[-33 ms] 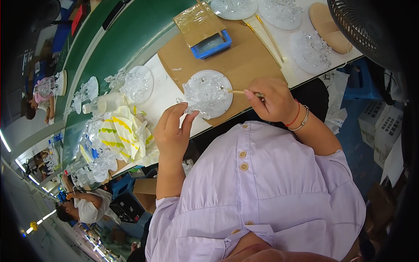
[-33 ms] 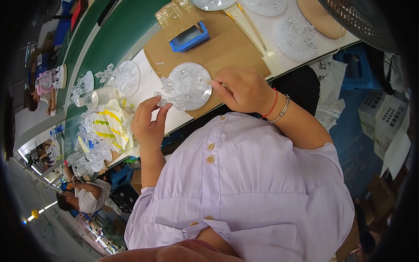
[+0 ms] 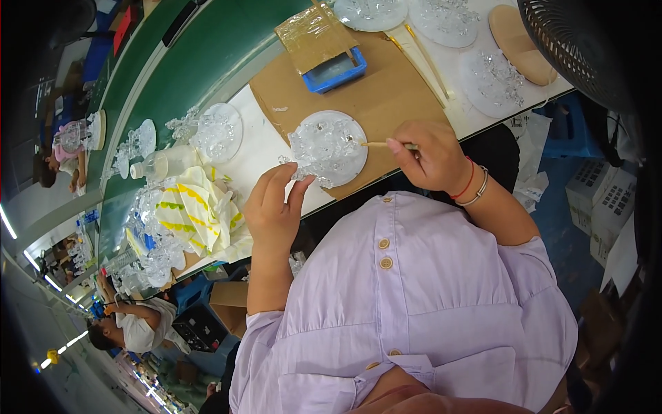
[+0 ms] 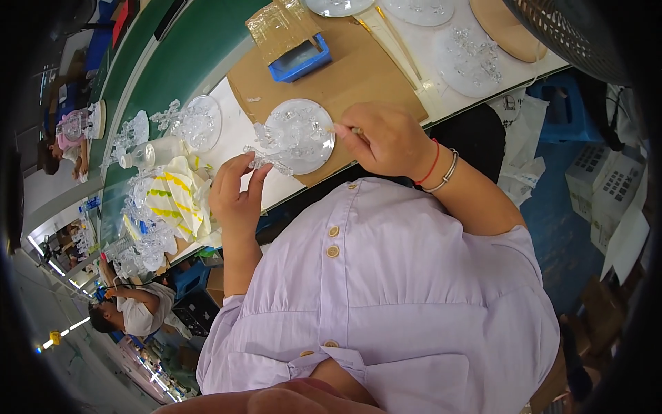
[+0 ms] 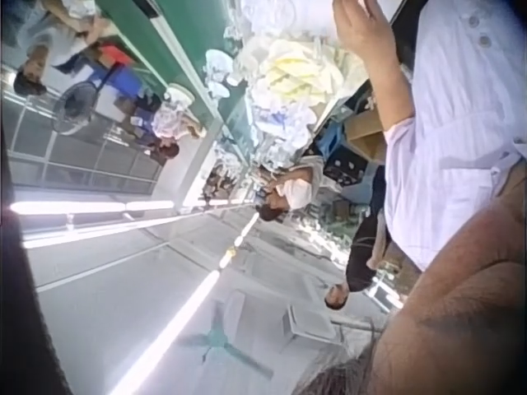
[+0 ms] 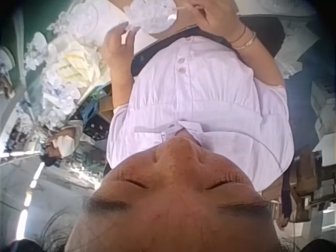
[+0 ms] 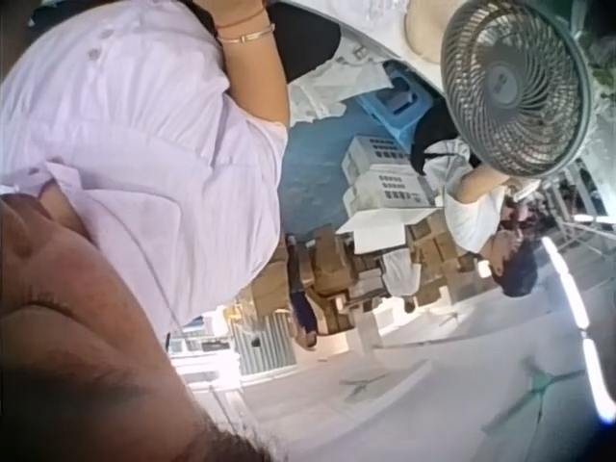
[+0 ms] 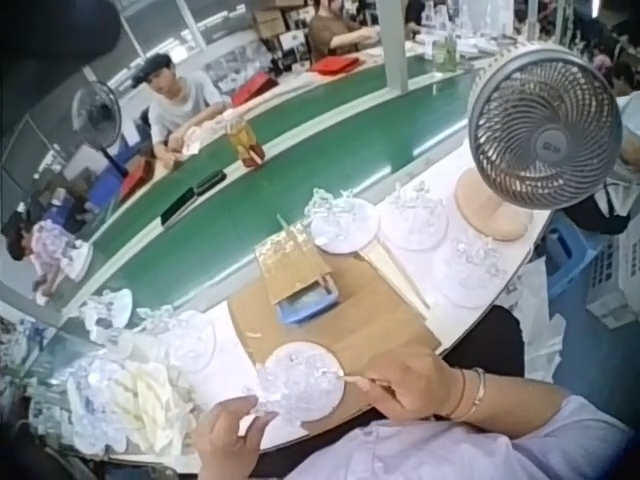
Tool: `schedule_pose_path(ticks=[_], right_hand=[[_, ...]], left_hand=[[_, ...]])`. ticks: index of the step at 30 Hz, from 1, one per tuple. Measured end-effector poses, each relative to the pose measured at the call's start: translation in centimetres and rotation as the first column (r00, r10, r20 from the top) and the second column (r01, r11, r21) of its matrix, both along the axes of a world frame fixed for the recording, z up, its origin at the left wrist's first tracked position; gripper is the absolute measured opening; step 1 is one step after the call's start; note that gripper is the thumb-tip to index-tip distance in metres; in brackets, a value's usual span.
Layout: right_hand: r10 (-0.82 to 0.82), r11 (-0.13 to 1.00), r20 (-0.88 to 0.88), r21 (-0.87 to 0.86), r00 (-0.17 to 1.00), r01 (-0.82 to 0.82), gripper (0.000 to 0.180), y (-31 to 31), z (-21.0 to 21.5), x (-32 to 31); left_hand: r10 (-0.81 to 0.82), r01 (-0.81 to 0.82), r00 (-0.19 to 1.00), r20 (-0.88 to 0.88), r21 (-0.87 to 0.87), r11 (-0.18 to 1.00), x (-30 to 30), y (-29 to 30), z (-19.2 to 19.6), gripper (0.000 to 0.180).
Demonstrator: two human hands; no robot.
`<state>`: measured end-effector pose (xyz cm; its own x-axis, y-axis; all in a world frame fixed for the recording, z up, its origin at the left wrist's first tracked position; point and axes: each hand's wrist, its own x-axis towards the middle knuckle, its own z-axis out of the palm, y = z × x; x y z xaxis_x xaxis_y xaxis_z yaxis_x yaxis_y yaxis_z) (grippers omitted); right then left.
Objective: Applying glue to decorative crystal pieces and attaching them to a glass lamp base on an assembly line.
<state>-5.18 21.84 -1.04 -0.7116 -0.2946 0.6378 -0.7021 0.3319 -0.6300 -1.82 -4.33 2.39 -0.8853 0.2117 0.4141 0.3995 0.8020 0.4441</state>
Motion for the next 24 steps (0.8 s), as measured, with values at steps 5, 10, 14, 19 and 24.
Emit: schedule_pose_path(ticks=[5,10,14,19,24], right_hand=[[-0.060,0.996,0.134,-0.055,0.989,0.068,0.009,0.0,-0.5,-1.0],[-0.080,0.984,0.284,-0.130,0.955,0.120,0.010,-0.4,-1.7,-2.1],[-0.093,0.986,0.225,-0.116,0.970,0.122,0.009,-0.8,-2.0,-2.2],[-0.045,0.997,0.084,-0.058,0.995,0.050,0.011,-1.3,-1.3,-1.5],[0.002,0.999,-0.007,-0.047,1.000,-0.003,0.012,-2.0,-1.3,-0.8]], left_hand=[[0.026,-0.025,0.998,-0.060,0.011,1.000,0.6,0.2,-0.5,0.031],[0.071,-0.069,0.993,-0.093,0.025,0.997,0.2,0.4,-0.6,0.030],[0.080,-0.076,0.992,-0.098,0.041,0.996,-0.2,0.7,-0.7,0.030],[0.073,-0.068,0.994,-0.084,0.062,0.996,-0.1,0.5,-0.7,0.030],[0.073,-0.068,0.994,-0.075,0.070,0.995,0.2,0.7,-0.6,0.029]])
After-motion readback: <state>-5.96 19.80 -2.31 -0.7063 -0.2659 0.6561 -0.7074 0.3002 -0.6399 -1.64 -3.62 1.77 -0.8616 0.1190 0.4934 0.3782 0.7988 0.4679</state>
